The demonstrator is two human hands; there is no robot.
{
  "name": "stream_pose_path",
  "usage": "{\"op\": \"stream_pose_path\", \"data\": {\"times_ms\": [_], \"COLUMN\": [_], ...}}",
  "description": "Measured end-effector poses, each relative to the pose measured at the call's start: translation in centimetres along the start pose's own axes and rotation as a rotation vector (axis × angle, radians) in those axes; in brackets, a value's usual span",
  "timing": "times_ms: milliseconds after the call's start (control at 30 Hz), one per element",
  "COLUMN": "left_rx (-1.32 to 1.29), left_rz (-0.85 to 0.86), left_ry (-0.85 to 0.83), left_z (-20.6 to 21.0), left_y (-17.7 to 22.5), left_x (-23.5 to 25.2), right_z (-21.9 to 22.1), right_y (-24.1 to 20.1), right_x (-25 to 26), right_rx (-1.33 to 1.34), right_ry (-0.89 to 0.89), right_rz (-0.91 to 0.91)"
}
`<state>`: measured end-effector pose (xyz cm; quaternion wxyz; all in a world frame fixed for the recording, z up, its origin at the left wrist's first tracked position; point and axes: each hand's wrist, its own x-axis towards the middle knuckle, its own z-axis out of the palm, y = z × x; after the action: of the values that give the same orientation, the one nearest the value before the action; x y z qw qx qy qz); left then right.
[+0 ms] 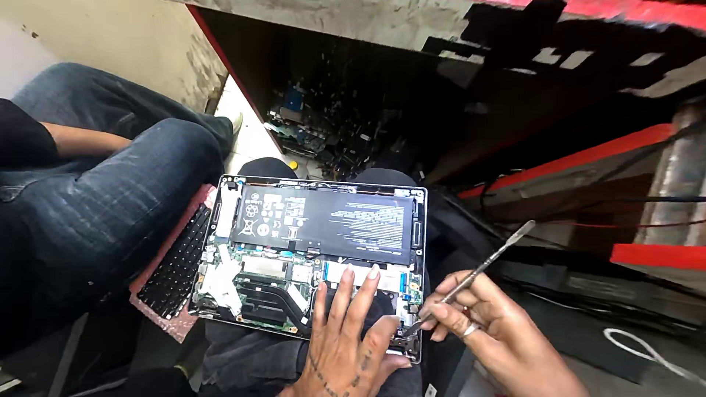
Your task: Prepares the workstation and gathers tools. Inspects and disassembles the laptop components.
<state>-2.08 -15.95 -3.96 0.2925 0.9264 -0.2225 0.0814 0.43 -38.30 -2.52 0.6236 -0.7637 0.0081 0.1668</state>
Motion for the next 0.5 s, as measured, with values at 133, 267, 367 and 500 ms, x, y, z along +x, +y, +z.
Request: {"op": "stream_pose_path", "data": {"times_ms": [133, 267, 367, 500], "left_rx": [0.0, 0.004, 0.004, 0.011], "left_rz": [-0.01, -0.018, -0.013, -0.007], "left_ry": [-0.005, -0.021, -0.019, -0.007], "left_z": [0.2, 0.3, 0.3, 0.4], "left_y": [-0.2, -0.2, -0.3, -0.3], "left_x": [0.1, 0.1, 0.0, 0.0], "right_z": [-0.5, -0.7, -0.7, -1.0], "right_y": [-0.3, -0.8, -1.2, -1.6], "right_x": [0.0, -0.2, -0.2, 0.1], "right_rx": [-0.01, -0.062, -0.082, -0.082], "right_ry": [-0.051, -0.066, -0.068, -0.083], "right_rz": [0.059, 0.097, 0.128, 0.187]}}
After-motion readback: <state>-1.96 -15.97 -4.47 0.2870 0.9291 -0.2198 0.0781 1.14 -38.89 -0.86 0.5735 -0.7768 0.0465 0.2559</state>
